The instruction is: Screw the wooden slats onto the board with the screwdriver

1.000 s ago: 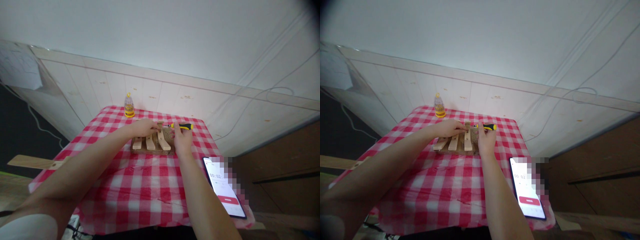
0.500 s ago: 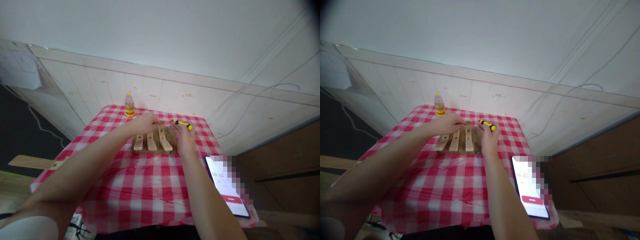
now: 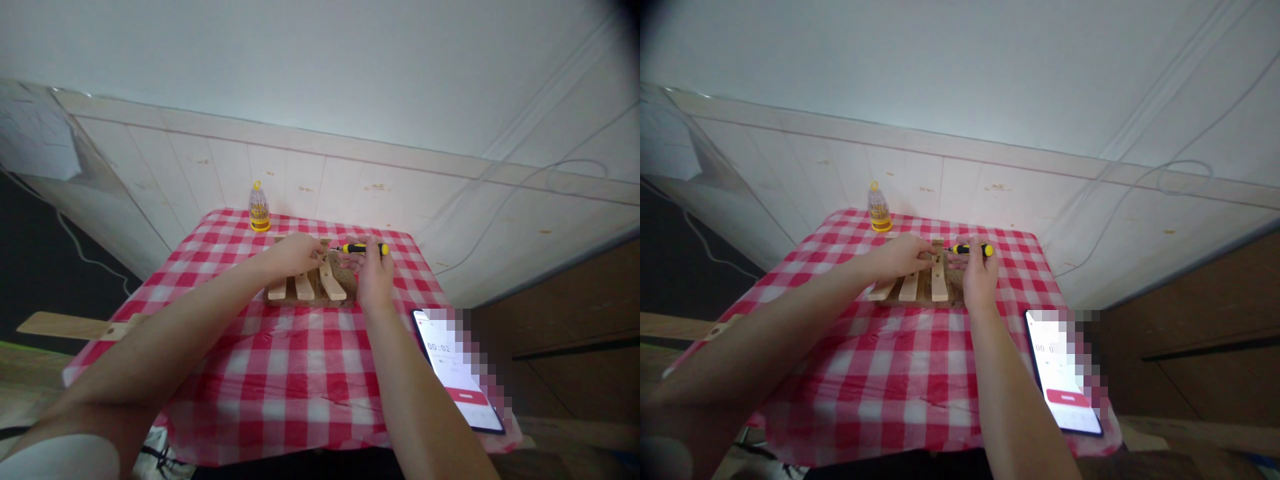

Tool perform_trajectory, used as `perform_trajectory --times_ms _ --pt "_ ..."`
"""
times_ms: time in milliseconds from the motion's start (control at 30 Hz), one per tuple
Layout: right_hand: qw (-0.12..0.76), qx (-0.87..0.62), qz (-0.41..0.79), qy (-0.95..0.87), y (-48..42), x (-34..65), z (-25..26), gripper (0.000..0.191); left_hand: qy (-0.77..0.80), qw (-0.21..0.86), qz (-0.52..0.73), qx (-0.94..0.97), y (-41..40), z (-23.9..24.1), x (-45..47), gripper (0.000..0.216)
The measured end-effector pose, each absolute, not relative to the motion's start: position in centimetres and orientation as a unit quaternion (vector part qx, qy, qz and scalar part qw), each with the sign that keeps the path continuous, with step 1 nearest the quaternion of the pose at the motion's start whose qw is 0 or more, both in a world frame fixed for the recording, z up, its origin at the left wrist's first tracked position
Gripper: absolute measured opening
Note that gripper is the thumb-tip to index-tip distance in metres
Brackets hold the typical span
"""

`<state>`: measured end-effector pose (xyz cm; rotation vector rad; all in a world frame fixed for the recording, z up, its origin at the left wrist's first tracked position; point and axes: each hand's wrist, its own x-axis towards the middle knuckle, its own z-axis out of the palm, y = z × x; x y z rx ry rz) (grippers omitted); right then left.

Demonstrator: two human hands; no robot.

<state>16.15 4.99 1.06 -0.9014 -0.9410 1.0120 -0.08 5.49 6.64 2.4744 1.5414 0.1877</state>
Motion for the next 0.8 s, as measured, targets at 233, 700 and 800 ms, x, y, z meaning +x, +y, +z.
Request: perform_trajectory --times_ms 233,700,800 --pt "0.678 -0.337 0.525 -0.389 5.3 16.0 1.3 0.018 0.580 0.138 0.128 0.793 5.9 5.2 0.4 0.030" --pt "0.673 -0.394 0.484 -0.398 5.4 16.3 1.2 0.021 0.559 0.176 0.179 0.790 6.4 4.5 0.1 0.022" --pt "0.666 -0.388 0.483 -0.416 5.2 16.3 1.3 0.021 0.558 0.182 0.176 0.790 6.3 4.7 0.1 0.021"
